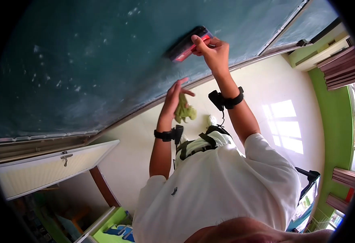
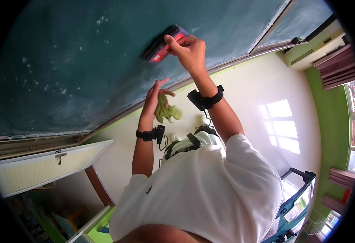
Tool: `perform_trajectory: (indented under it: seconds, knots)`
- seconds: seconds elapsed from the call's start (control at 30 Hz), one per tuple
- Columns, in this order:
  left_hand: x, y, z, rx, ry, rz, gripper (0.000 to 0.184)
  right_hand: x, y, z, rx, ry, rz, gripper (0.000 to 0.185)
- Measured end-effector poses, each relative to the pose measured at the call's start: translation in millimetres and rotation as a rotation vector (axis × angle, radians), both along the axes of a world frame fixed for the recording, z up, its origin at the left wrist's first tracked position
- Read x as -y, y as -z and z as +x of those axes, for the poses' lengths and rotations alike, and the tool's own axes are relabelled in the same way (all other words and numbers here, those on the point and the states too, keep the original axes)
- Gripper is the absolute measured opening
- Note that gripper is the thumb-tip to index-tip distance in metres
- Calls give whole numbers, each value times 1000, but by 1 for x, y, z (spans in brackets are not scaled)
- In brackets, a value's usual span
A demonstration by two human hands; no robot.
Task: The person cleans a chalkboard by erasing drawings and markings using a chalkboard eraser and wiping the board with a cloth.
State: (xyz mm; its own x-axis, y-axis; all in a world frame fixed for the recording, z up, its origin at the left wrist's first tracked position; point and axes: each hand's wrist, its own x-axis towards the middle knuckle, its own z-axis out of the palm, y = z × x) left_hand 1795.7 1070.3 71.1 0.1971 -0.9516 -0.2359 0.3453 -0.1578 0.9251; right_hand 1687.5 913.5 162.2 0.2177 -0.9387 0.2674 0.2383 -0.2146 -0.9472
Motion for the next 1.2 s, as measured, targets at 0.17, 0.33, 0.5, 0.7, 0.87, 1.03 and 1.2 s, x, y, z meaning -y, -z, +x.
perform_trajectory:
  seconds: [0.17,0.33,0.5,0.7,0.87,1.03,1.2]
  knots:
    - [83,-68,-52,-56,-189,-197,62,23,-6,-24,-314,116,-300,44]
    - [126,-19,-82,26,-239,-132,58,60,61,-58,-428,65,-295,43]
    - [156,59,-106,203,-265,-121,52,92,134,-84,-429,-7,-133,40]
    - [151,67,-112,392,-419,-80,45,83,130,-92,-474,-45,-188,36]
    - [130,-50,-94,567,-569,-308,34,60,20,-73,-113,-128,-51,32]
    - [132,-102,-82,671,-496,-258,36,60,-7,-58,9,-149,135,41]
    - [136,-85,-90,731,-437,-164,44,63,13,-61,121,-186,348,45]
